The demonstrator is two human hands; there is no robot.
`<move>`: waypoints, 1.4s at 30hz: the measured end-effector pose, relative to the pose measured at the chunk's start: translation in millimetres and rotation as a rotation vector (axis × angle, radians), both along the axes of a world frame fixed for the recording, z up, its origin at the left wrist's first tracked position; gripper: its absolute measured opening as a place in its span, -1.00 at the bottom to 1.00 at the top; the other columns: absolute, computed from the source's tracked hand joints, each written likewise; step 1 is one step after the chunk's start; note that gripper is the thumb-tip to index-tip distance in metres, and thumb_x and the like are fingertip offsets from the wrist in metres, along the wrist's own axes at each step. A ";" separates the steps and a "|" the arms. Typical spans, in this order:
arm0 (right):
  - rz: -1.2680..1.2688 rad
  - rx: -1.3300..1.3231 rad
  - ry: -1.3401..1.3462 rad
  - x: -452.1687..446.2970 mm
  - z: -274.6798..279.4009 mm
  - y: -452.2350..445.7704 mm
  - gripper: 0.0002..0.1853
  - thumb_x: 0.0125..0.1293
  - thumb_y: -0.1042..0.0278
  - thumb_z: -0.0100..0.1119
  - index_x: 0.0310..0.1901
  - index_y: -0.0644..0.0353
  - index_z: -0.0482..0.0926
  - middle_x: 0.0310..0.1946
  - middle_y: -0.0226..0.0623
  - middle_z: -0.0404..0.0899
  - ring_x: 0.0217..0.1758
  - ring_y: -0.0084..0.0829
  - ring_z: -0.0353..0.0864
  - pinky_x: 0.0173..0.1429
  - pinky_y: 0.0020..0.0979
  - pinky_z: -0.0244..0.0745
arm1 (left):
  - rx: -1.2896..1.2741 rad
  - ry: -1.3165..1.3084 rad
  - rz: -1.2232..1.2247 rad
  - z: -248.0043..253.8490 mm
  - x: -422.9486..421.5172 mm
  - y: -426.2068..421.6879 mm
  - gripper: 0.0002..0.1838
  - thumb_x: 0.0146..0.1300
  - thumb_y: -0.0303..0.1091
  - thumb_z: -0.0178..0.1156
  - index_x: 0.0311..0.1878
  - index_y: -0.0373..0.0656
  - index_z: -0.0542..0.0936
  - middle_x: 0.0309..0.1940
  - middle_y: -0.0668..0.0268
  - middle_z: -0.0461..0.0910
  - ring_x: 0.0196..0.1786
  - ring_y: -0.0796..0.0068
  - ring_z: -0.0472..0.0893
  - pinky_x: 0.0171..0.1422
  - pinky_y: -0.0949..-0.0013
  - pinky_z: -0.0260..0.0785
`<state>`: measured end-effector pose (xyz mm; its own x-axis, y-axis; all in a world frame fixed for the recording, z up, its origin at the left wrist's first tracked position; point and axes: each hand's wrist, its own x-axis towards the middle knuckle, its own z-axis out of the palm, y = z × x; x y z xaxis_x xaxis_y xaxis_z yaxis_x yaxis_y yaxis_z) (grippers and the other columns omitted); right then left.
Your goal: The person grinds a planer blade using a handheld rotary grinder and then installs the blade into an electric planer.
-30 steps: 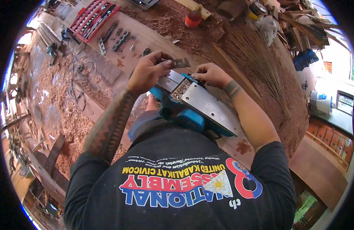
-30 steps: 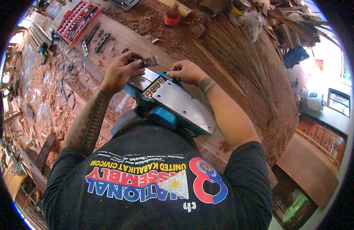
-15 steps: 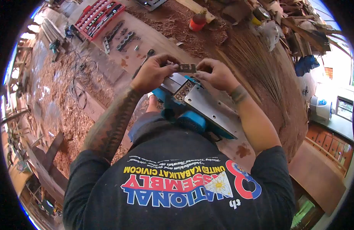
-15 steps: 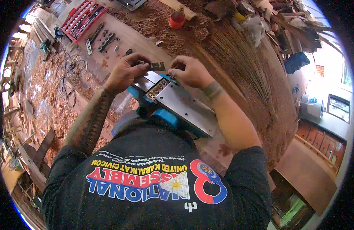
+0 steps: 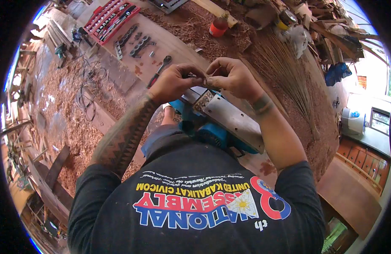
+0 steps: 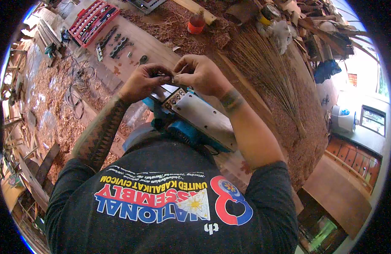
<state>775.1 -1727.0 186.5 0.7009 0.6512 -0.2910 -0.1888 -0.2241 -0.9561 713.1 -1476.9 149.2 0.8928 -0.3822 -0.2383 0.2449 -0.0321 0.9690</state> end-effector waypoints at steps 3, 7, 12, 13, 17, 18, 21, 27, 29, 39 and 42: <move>-0.030 0.006 0.045 -1.6 6.2 -2.7 -0.71 0.32 0.47 0.55 0.03 0.31 0.74 -0.18 -0.34 0.80 -0.13 -0.58 0.74 -0.01 -0.46 0.65 | 0.058 -0.064 0.019 -6.2 0.7 -2.0 -0.65 0.58 -0.32 0.41 0.30 -0.26 0.67 0.04 0.31 0.75 0.01 0.57 0.73 0.03 0.45 0.66; -0.133 0.050 0.068 2.3 -0.2 -12.1 -0.66 0.32 0.49 0.53 0.09 0.31 0.71 -0.13 -0.33 0.79 -0.13 -0.57 0.74 -0.02 -0.47 0.66 | 0.005 0.073 0.226 -1.9 -1.7 -5.7 -0.47 0.58 -0.25 0.41 0.46 -0.27 0.52 0.16 0.29 0.62 0.12 0.51 0.68 0.17 0.39 0.62; -0.252 0.178 0.351 -3.8 -3.4 -40.8 -0.50 0.38 0.50 0.46 0.33 0.31 0.61 -0.03 -0.33 0.78 -0.11 -0.52 0.77 0.03 -0.42 0.71 | -0.108 0.058 0.202 -7.3 -2.0 -0.2 -0.48 0.58 -0.21 0.40 0.42 -0.30 0.52 0.16 0.25 0.62 0.13 0.49 0.68 0.22 0.33 0.61; -0.252 0.224 0.394 -3.8 -11.2 -50.5 -0.46 0.39 0.49 0.44 0.39 0.32 0.58 -0.01 -0.32 0.78 -0.09 -0.50 0.78 0.06 -0.39 0.73 | -0.134 0.049 0.223 -8.3 -4.1 -0.2 -0.51 0.58 -0.22 0.40 0.39 -0.29 0.54 0.15 0.26 0.63 0.14 0.49 0.67 0.22 0.33 0.61; -0.235 0.374 0.541 -22.5 -47.8 -96.9 -0.37 0.46 0.49 0.38 0.53 0.33 0.50 0.08 -0.27 0.79 -0.02 -0.45 0.82 0.17 -0.30 0.78 | -0.183 -0.109 0.321 -10.6 -28.7 -2.8 -0.57 0.52 -0.24 0.45 0.23 -0.37 0.63 0.03 0.26 0.71 0.11 0.48 0.67 0.27 0.33 0.56; -0.251 0.362 0.585 -31.5 -61.3 -109.1 -0.37 0.47 0.49 0.36 0.54 0.33 0.49 0.10 -0.24 0.79 0.00 -0.44 0.83 0.20 -0.28 0.78 | -0.237 -0.142 0.297 -13.3 -32.3 -3.7 -0.64 0.51 -0.30 0.44 0.19 -0.34 0.64 0.01 0.26 0.71 0.11 0.48 0.69 0.31 0.34 0.55; -0.339 0.353 0.665 -54.1 -90.4 -133.3 -0.39 0.50 0.49 0.33 0.55 0.33 0.47 0.15 -0.20 0.78 0.05 -0.41 0.83 0.23 -0.25 0.78 | -0.109 -0.155 0.259 -7.3 -34.2 -8.8 -0.67 0.50 -0.32 0.45 0.16 -0.33 0.65 -0.02 0.25 0.71 0.11 0.47 0.70 0.31 0.33 0.56; -0.430 0.512 0.643 -70.3 -124.6 -151.1 -0.40 0.46 0.47 0.36 0.50 0.29 0.48 0.10 -0.23 0.77 0.05 -0.36 0.83 0.21 -0.22 0.77 | 0.030 -0.096 0.139 0.1 -19.1 -7.1 -0.69 0.50 -0.29 0.45 0.15 -0.26 0.67 0.00 0.29 0.72 0.06 0.53 0.65 0.24 0.37 0.53; -0.456 0.553 0.637 -76.5 -124.6 -151.6 -0.40 0.46 0.48 0.36 0.51 0.28 0.47 0.13 -0.21 0.76 0.08 -0.34 0.82 0.23 -0.19 0.79 | 0.058 -0.096 0.103 -0.1 -14.6 -4.3 -0.66 0.49 -0.27 0.46 0.15 -0.27 0.67 0.00 0.28 0.72 0.07 0.52 0.66 0.25 0.36 0.53; -0.568 0.443 0.461 -84.8 -76.9 -156.1 -0.41 0.39 0.48 0.40 0.43 0.23 0.48 0.00 -0.25 0.73 -0.01 -0.32 0.81 0.12 -0.19 0.75 | 0.421 -0.243 -0.088 22.0 -4.8 -13.3 -0.63 0.48 -0.17 0.43 0.10 -0.30 0.71 -0.04 0.09 0.78 0.05 0.21 0.78 0.20 0.10 0.62; -0.490 0.361 0.416 -68.5 -57.5 -149.3 -0.43 0.34 0.54 0.47 0.35 0.24 0.50 -0.01 -0.31 0.72 0.02 -0.39 0.77 0.15 -0.22 0.76 | 0.604 -0.315 -0.157 16.9 1.6 -23.2 -0.65 0.45 -0.15 0.41 0.09 -0.24 0.74 -0.02 -0.01 0.79 0.10 0.00 0.79 0.22 0.02 0.62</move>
